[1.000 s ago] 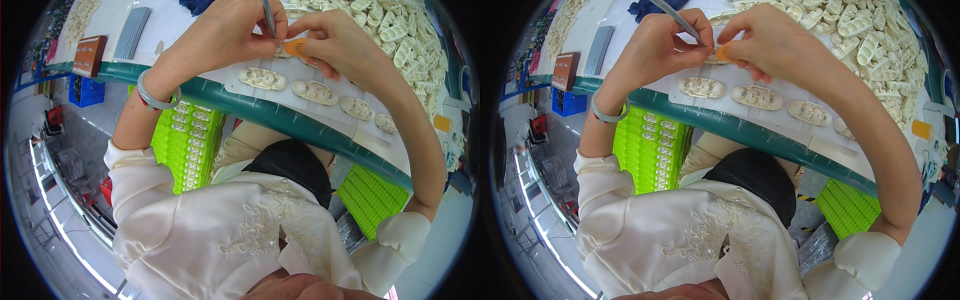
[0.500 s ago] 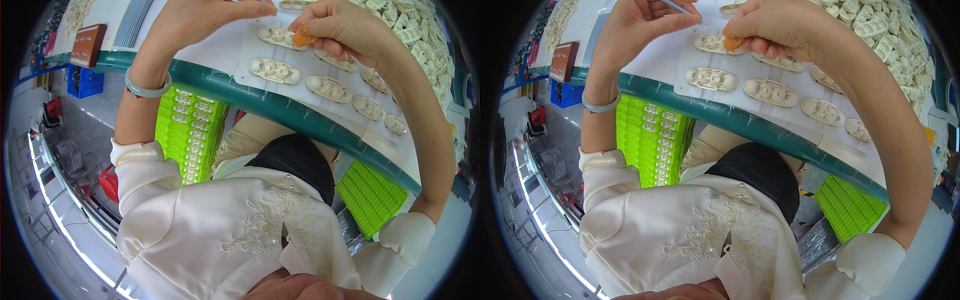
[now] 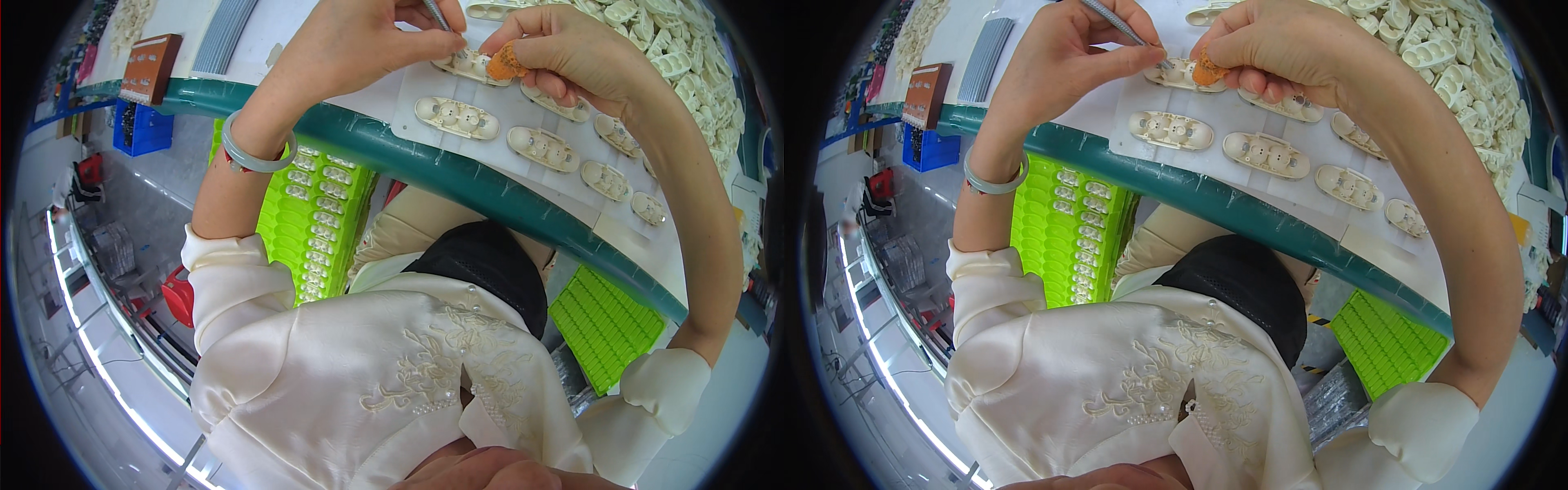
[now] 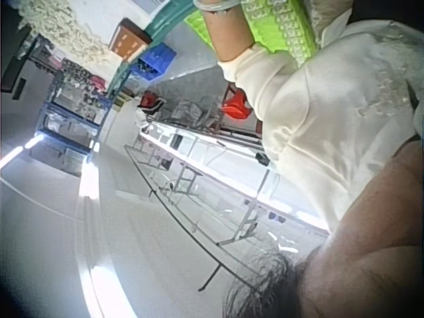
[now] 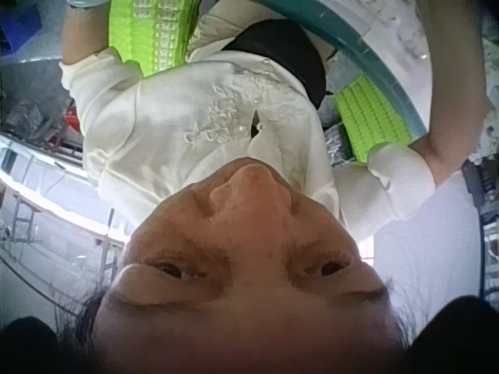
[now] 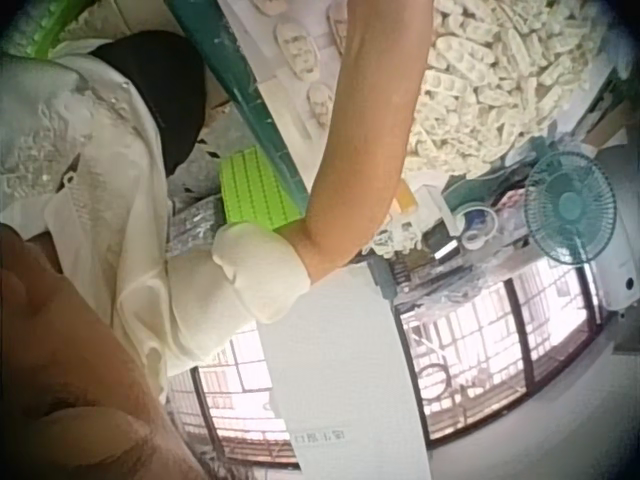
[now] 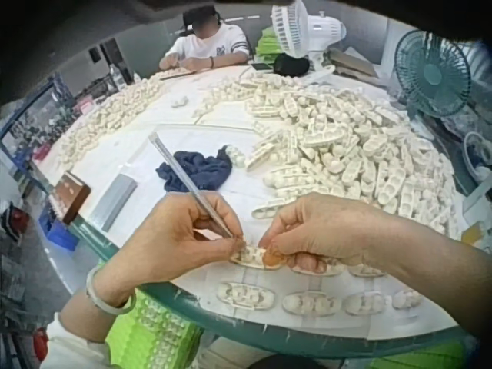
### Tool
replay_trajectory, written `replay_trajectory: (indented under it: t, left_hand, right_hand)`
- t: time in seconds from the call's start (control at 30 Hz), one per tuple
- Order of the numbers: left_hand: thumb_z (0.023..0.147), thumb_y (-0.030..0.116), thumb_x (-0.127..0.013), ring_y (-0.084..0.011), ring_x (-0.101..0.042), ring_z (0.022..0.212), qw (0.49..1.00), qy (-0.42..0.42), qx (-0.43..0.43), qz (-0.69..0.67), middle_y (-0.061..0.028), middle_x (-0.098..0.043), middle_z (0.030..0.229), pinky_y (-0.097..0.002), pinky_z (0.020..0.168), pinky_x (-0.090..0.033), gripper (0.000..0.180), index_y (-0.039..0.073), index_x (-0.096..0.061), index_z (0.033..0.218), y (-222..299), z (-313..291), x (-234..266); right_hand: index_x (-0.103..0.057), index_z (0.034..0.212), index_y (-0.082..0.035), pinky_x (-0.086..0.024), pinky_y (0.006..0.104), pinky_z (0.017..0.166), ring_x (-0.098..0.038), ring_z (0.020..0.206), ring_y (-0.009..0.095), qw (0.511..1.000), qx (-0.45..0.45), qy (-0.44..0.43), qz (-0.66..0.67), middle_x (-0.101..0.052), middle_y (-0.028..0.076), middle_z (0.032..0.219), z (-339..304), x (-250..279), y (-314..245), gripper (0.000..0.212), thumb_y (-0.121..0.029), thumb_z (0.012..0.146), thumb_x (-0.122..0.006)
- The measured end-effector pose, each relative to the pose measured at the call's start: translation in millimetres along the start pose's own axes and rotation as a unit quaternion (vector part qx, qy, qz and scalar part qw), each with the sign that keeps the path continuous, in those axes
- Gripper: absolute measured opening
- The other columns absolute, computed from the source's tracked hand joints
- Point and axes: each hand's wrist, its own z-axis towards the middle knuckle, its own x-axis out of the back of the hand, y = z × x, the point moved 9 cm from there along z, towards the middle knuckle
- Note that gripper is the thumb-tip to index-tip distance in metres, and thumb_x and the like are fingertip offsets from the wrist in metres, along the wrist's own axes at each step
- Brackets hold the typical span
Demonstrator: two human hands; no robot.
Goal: Cleaning and applying adhesive/liquid to small plastic components and arranging them in a sorting tray.
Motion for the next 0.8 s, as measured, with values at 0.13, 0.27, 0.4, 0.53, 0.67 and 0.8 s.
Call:
replay_trajectory:
  t: [0.13,0.27,0.4,0.53,0.67,0.8]
  left_hand:
    - [0.078,0.001,-0.068,-0.0067,-0.058,0.067,0.999,0.003,-0.013,-0.032,-0.0032,-0.062,0.072,-0.0198,0.061,-0.047,0.010,-0.001,-0.059,0.082,2.5,-0.9,0.8]
    - [0.074,-0.001,-0.067,-0.0083,-0.058,0.066,0.991,0.019,-0.125,0.049,-0.0037,-0.062,0.071,-0.0214,0.061,-0.048,0.010,-0.001,-0.058,0.079,13.3,-0.7,-0.9]
    - [0.071,-0.001,-0.066,-0.0099,-0.058,0.066,0.988,0.006,-0.096,0.121,-0.0043,-0.061,0.071,-0.0235,0.060,-0.049,0.010,0.000,-0.059,0.077,20.9,-0.8,-5.9]
    - [0.071,-0.001,-0.066,-0.0109,-0.059,0.067,0.984,0.007,-0.106,0.141,-0.0051,-0.061,0.072,-0.0247,0.058,-0.050,0.009,0.000,-0.059,0.077,21.8,-1.8,-5.6]
    - [0.070,-0.002,-0.066,-0.0114,-0.060,0.070,0.986,0.031,-0.088,0.135,-0.0057,-0.061,0.074,-0.0237,0.058,-0.052,0.010,0.000,-0.059,0.077,26.1,-6.7,-6.4]
    - [0.070,-0.003,-0.067,-0.0117,-0.061,0.071,0.982,0.029,-0.113,0.148,-0.0058,-0.061,0.076,-0.0231,0.057,-0.053,0.011,0.000,-0.059,0.078,22.7,-5.5,-7.3]
  right_hand:
    - [-0.062,0.092,0.001,-0.033,0.0216,0.041,-0.048,0.048,0.007,1.000,0.016,-0.008,-0.018,-0.059,0.004,0.065,-8.6,-4.2,-9.4,0.014,-0.009,0.082,-0.062]
    - [-0.062,0.093,0.001,-0.034,0.0217,0.042,-0.048,0.049,0.007,1.000,0.001,0.012,-0.024,-0.059,0.004,0.066,-14.3,-5.7,-13.1,0.015,-0.009,0.082,-0.063]
    - [-0.062,0.094,0.001,-0.035,0.0219,0.043,-0.048,0.049,0.008,0.999,0.020,0.003,-0.050,-0.058,0.004,0.065,-13.8,-3.8,-14.3,0.016,-0.009,0.082,-0.062]
    - [-0.063,0.098,0.004,-0.037,0.0229,0.044,-0.049,0.050,0.009,0.996,0.073,-0.027,-0.041,-0.058,0.004,0.065,-17.9,-5.7,-22.3,0.020,-0.008,0.083,-0.061]
    - [-0.066,0.095,0.004,-0.039,0.0235,0.045,-0.050,0.050,0.010,0.988,0.107,0.025,-0.105,-0.058,0.005,0.064,-17.8,-9.9,-39.0,0.018,-0.010,0.084,-0.059]
    - [-0.068,0.090,0.002,-0.039,0.0234,0.045,-0.049,0.049,0.010,0.987,0.125,-0.036,-0.094,-0.058,0.004,0.063,-7.3,-10.1,-33.1,0.017,-0.011,0.085,-0.058]
